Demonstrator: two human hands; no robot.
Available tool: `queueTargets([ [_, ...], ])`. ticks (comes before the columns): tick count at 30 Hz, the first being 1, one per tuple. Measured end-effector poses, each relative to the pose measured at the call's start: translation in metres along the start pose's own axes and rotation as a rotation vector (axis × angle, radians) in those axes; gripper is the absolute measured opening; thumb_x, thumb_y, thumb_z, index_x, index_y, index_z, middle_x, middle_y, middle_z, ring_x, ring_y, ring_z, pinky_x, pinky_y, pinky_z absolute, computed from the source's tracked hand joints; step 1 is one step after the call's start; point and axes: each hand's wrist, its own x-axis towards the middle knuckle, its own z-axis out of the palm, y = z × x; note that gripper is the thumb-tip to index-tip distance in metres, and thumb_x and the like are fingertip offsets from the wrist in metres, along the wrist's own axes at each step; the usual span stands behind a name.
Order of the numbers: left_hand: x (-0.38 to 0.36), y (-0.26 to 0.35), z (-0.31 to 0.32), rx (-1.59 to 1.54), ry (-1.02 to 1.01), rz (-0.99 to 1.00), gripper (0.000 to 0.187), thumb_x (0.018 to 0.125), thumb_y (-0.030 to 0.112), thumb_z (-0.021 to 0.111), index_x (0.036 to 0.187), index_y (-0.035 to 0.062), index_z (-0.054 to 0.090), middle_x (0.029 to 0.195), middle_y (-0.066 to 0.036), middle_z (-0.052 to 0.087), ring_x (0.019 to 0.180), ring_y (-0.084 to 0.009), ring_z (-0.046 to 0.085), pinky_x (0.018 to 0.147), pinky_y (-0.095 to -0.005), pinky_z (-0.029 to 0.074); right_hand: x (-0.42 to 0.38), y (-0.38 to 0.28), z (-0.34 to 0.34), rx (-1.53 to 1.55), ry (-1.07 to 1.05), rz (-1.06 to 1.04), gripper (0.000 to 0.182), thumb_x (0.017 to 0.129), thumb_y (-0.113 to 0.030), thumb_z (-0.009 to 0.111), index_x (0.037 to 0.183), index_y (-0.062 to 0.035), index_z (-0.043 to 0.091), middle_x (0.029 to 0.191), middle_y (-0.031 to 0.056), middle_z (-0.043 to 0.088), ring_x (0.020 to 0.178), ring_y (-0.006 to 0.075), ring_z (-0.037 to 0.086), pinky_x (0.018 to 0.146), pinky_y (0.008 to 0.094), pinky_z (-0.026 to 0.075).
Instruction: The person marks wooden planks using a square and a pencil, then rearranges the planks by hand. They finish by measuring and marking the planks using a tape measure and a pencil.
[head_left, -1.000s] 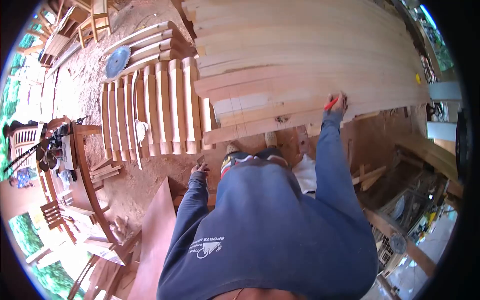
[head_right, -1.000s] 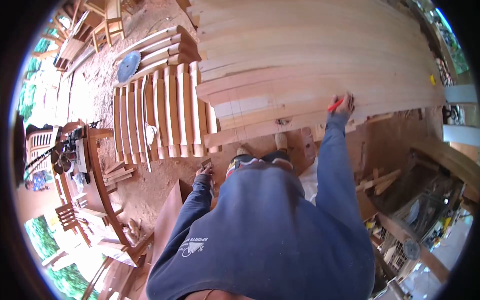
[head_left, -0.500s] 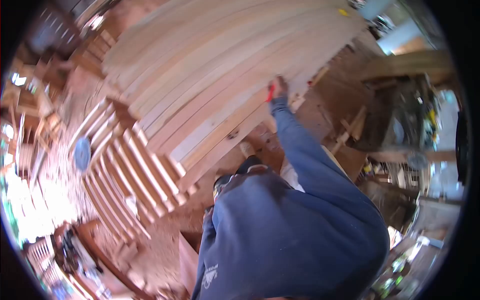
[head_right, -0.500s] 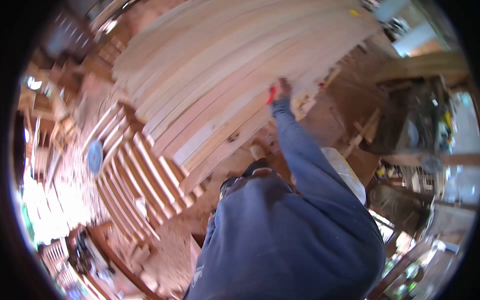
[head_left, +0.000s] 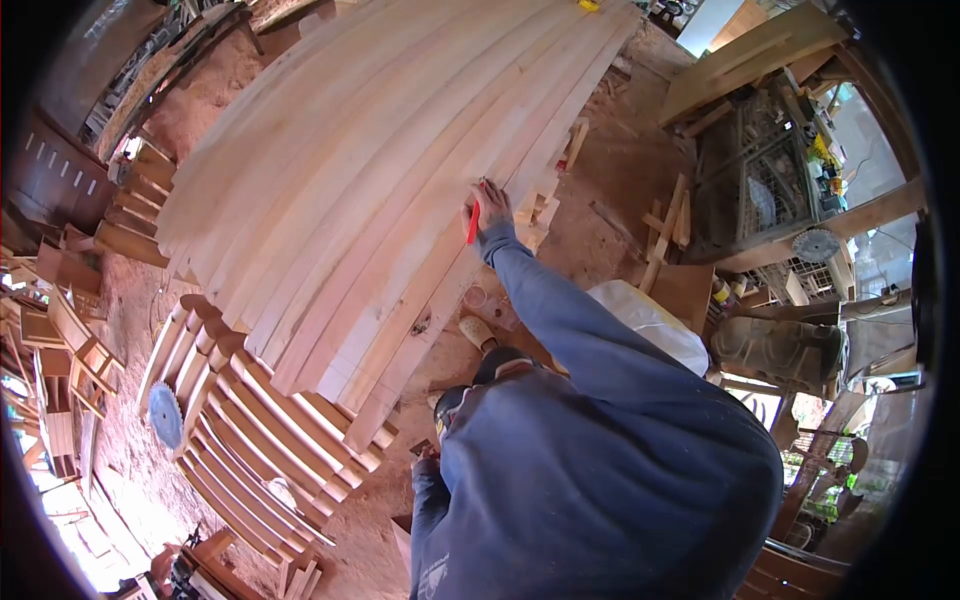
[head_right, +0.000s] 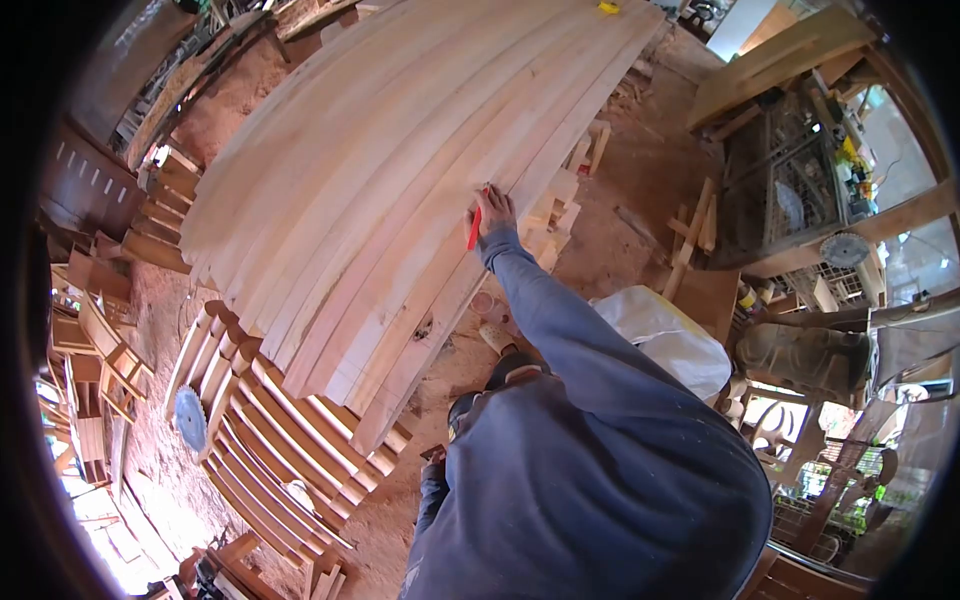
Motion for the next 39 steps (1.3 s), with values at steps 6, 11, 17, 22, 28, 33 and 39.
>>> queueTargets([
  [6, -0.007, 0.016, 0.026, 0.412, 0.068, 0.281, 0.025, 0.090, 0.019, 0.070, 0.111, 0.0057, 0.065, 0.094, -0.020, 0.071, 0.086, -0.0428, 0.072, 0.068, -0.0533, 0.058, -0.001, 0.020, 0.013, 0.048, -0.082, -0.057, 0.029, 0.081, -0.017, 0.072, 0.107, -0.0062, 0.066, 0.105, 0.0198, 0.067, 0.104, 0.0397, 0.065, 0.094, 0.0517, 0.050],
  [11, -0.004, -0.006, 0.046, -0.760, 0.493, -0.502, 0.032, 0.092, 0.036, 0.072, 0.097, 0.0043, 0.069, 0.081, -0.012, 0.073, 0.071, -0.0381, 0.071, 0.060, -0.0497, 0.056, -0.001, 0.003, 0.002, 0.087, -0.025, -0.131, 0.044, 0.083, -0.022, 0.074, 0.125, -0.0101, 0.067, 0.120, 0.0166, 0.070, 0.118, 0.0388, 0.063, 0.101, 0.0532, 0.047],
  [17, -0.058, -0.005, 0.024, -1.527, 0.581, -0.748, 0.039, 0.094, 0.044, 0.075, 0.107, 0.0093, 0.064, 0.079, -0.009, 0.069, 0.059, -0.0256, 0.064, 0.052, -0.0411, 0.053, -0.005, -0.005, -0.008, 0.058, -0.090, -0.094, 0.045, 0.090, -0.023, 0.072, 0.134, -0.0129, 0.065, 0.142, 0.0170, 0.066, 0.134, 0.0375, 0.059, 0.115, 0.0524, 0.040],
  [22, -0.123, 0.065, -0.012, -0.372, 1.043, -0.865, 0.051, 0.103, 0.057, 0.060, 0.116, 0.0072, 0.059, 0.083, -0.022, 0.070, 0.065, -0.0336, 0.066, 0.061, -0.0456, 0.052, -0.007, 0.008, -0.002, 0.298, 0.004, -0.129, 0.036, 0.103, -0.023, 0.059, 0.134, -0.0067, 0.066, 0.136, 0.0213, 0.068, 0.131, 0.0386, 0.061, 0.112, 0.0510, 0.045],
  [28, -0.217, 0.333, -0.129, -0.245, 0.440, -0.416, 0.044, 0.103, 0.045, 0.063, 0.105, 0.0010, 0.071, 0.087, -0.014, 0.072, 0.079, -0.0245, 0.069, 0.070, -0.0415, 0.052, 0.015, -0.069, -0.111, 1.036, -0.382, -0.020, 0.033, 0.110, -0.017, 0.046, 0.116, 0.0013, 0.073, 0.112, 0.0196, 0.074, 0.103, 0.0262, 0.071, 0.095, 0.0343, 0.055],
  [33, -0.187, 0.475, -0.181, -0.072, 0.283, -0.042, 0.042, 0.104, 0.041, 0.061, 0.106, 0.0007, 0.073, 0.084, -0.012, 0.069, 0.078, -0.0216, 0.066, 0.074, -0.0357, 0.052, -0.028, -0.172, -0.202, 1.136, -1.064, -0.714, 0.032, 0.091, -0.004, 0.064, 0.122, -0.0002, 0.069, 0.109, 0.0186, 0.074, 0.089, 0.0270, 0.068, 0.082, 0.0386, 0.055],
  [39, -0.089, 0.475, -0.209, -0.388, 0.349, 0.214, 0.043, 0.109, 0.040, 0.055, 0.108, 0.0007, 0.072, 0.090, -0.009, 0.071, 0.087, -0.0166, 0.068, 0.076, -0.0310, 0.052, -0.059, -0.176, -0.181, 1.048, -1.310, -0.461, 0.016, 0.088, -0.013, 0.072, 0.101, -0.0031, 0.074, 0.087, 0.0180, 0.073, 0.080, 0.0341, 0.070, 0.073, 0.0400, 0.054],
])
